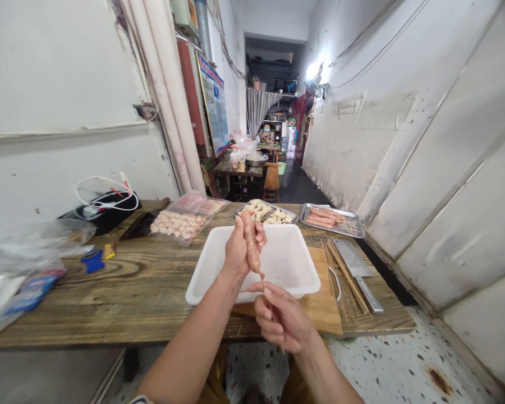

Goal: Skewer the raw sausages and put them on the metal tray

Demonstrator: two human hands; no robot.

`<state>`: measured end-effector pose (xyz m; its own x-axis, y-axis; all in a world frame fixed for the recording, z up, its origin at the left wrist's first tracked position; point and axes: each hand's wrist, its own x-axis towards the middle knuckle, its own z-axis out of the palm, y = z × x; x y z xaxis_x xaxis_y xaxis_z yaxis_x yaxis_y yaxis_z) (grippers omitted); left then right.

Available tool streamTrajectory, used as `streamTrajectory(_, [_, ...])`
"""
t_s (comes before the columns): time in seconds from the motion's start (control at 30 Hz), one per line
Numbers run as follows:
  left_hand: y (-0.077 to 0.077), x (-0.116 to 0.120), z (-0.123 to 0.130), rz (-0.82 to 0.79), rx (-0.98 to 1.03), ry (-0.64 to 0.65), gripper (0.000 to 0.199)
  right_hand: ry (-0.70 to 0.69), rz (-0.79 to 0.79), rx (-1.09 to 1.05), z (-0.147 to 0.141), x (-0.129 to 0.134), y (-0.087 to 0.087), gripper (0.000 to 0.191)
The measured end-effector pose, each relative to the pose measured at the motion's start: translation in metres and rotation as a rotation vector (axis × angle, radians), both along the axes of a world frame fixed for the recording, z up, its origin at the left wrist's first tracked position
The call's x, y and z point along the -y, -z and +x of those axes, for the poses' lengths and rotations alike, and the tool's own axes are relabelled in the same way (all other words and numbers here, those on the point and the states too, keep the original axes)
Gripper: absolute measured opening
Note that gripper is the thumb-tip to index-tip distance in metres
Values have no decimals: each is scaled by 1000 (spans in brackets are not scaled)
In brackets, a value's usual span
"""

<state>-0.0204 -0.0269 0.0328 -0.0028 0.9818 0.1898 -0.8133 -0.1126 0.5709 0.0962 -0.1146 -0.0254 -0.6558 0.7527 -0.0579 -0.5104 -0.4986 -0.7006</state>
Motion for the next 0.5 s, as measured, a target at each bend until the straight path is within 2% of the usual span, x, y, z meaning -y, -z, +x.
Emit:
streamTrajectory(0.1, [4,-1,1,-24,-28,16,34,26,-48,-57,2,-4,3,24])
streamTrajectory(0.23, [13,-2,3,-69,-99,-32,39,174,-4,75,-5,0,5,29])
streamTrajectory(0.33, [17,2,5,-105,-156,-53,44,321,141,274,-10,7,5,35])
streamTrajectory(0.43, [14,8,6,-140,-155,24,44,419,332,454,-12,13,7,40])
streamTrajectory(0.5, [11,12,7,-147,-116,61,43,438,383,492,-14,14,10,43])
